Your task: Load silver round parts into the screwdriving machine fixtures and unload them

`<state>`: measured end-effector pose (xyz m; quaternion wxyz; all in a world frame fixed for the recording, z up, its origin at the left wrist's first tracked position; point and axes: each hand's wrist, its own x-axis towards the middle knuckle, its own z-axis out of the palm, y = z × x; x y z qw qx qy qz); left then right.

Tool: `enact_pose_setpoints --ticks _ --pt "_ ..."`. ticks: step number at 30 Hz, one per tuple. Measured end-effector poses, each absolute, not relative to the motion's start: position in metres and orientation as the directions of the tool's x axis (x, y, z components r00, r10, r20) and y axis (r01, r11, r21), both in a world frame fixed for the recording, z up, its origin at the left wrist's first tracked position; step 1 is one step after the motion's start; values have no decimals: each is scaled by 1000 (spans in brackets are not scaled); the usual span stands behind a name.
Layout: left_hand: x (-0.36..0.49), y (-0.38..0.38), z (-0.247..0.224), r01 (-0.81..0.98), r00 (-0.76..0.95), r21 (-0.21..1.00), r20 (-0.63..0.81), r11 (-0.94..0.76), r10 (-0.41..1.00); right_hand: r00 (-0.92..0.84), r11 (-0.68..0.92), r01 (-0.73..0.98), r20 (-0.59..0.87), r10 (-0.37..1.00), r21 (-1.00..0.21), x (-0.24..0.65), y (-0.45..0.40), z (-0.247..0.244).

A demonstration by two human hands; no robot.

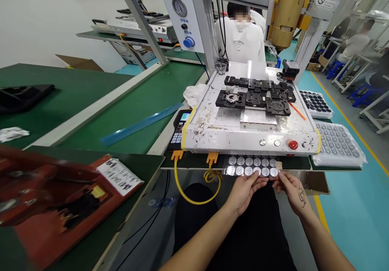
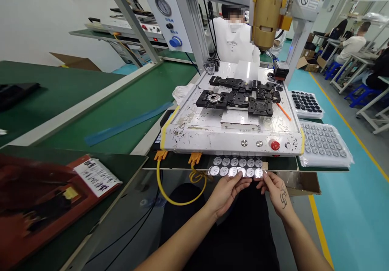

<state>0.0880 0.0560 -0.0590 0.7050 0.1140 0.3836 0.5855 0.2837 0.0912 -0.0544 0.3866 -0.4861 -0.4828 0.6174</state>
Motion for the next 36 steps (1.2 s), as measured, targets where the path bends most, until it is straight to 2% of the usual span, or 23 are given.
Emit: enact_pose_setpoints --ticks 11,16,20,24,28,31,36 --pt "89 57 -68 -658 7 694 -381 291 925 -210 -208 -5 -203 956 -978 279 91 -65" --pt "83 50 -72 -585 9 751 -371 306 928 -203 -246 -10 -239 950 -969 283 86 -69" --pt "78 32 -84 -448 21 829 -364 334 931 -203 -282 70 -291 935 -957 289 73 -75" --pt "77 16 -87 -210 24 921 -331 328 943 -272 -337 216 -388 881 -916 283 61 -90" --pt "67 12 -58 41 60 985 -172 170 983 -334 -301 292 -392 858 -908 269 57 -100" --pt "50 12 -21 256 146 966 -80 40 986 -384 -250 317 -365 848 -915 264 58 -99" --pt "22 6 28 295 88 955 -1 -25 996 -505 -213 371 -389 771 -904 266 60 -100"
